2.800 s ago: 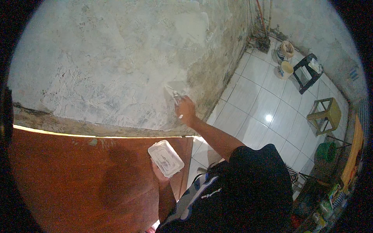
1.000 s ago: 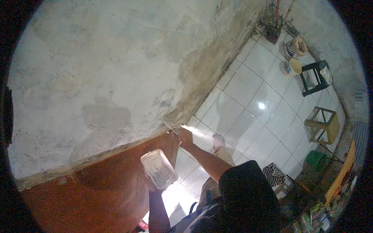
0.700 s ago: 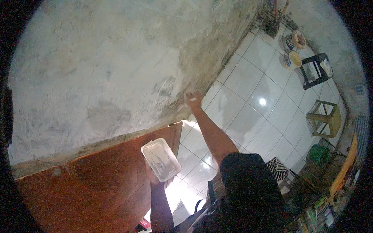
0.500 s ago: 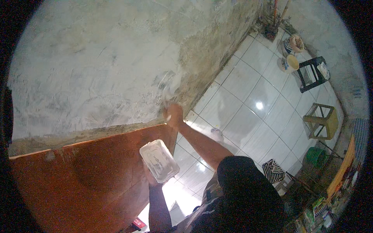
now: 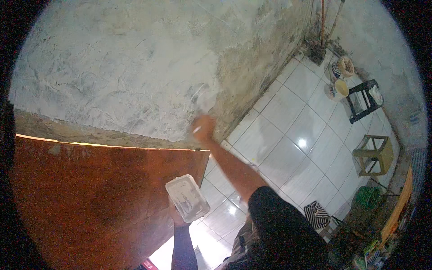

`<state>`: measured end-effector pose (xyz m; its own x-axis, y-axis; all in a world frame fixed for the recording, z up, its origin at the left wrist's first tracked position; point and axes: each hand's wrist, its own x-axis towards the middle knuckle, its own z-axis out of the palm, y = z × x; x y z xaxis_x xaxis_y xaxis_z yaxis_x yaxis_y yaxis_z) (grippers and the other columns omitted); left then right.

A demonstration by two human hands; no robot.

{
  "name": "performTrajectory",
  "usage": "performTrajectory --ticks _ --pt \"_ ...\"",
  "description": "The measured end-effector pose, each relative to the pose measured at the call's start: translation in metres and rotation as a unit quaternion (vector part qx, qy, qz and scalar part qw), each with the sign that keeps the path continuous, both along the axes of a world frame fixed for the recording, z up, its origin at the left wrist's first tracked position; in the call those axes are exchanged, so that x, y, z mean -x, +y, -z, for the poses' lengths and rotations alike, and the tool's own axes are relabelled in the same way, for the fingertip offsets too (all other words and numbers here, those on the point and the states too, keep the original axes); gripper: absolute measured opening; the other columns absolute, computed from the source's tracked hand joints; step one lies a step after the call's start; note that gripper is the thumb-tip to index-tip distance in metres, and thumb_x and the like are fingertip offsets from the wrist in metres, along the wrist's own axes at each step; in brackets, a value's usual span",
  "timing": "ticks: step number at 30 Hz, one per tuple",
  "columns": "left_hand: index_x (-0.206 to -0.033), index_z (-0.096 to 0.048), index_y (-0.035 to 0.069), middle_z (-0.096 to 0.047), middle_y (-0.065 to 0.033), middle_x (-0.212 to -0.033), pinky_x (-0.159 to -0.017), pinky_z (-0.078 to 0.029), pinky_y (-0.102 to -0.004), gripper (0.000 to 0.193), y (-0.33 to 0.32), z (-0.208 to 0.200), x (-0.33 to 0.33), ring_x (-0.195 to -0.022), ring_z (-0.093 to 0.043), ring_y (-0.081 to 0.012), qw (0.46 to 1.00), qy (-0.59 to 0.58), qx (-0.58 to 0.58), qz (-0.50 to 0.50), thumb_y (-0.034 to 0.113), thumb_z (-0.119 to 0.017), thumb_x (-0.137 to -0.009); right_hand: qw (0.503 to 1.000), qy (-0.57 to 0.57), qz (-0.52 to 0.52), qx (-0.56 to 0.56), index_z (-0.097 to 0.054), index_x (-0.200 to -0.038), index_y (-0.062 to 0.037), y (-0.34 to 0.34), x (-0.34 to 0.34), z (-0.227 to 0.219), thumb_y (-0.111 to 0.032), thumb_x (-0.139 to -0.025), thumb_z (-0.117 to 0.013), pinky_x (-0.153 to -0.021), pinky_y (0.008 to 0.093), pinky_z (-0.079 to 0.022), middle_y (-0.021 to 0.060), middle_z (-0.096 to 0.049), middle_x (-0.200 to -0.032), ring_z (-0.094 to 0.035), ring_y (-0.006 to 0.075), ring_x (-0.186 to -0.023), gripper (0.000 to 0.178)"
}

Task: Applying and smoothing plaster or filler on a concrete wall using a spatula and a plastic container.

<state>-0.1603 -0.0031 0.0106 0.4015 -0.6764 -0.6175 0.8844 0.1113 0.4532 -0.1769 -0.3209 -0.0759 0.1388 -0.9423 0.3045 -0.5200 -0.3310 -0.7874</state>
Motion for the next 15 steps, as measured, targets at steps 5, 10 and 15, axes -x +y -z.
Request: performTrajectory --ticks 5,10,15 --pt "-0.147 -0.038 0.018 -0.047 -0.0048 -0.144 -0.104 -0.043 -0.0452 0.055 -0.005 -0.021 -0.005 -0.126 -0.051 -0.0253 0.995 -0.018 0.083 0.052 0.049 -0.036 -0.101 0.969 0.145 -0.176 -0.092 -0.065 -0.072 -0.0062 0.076 0.017 0.016 -0.015 -0.068 -0.072 -0.069 0.0493 -0.049 0.0198 -0.064 -0.078 -0.064 0.0381 -0.083 0.012" --pt "-0.146 -0.038 0.017 -0.049 -0.0047 -0.142 -0.103 -0.044 -0.0455 0.055 -0.052 -0.014 0.013 -0.124 -0.052 -0.0259 0.993 0.013 0.092 0.066 0.048 -0.037 -0.101 0.968 -0.074 0.052 0.233 -0.063 -0.059 -0.0097 -0.009 0.105 0.103 -0.020 -0.071 -0.077 -0.065 0.0471 -0.047 0.0136 -0.061 -0.071 -0.062 0.0323 -0.076 0.022" --pt "-0.144 -0.042 0.016 -0.052 -0.0059 -0.139 -0.101 -0.046 -0.0453 0.056 -0.054 -0.029 0.014 -0.121 -0.055 -0.0264 0.999 -0.033 0.034 -0.010 0.050 -0.037 -0.101 0.989 -0.059 0.099 -0.097 -0.062 -0.065 -0.0030 -0.079 0.067 0.076 -0.019 -0.078 -0.072 -0.066 0.0488 -0.045 0.0178 -0.060 -0.075 -0.059 0.0407 -0.078 0.023"
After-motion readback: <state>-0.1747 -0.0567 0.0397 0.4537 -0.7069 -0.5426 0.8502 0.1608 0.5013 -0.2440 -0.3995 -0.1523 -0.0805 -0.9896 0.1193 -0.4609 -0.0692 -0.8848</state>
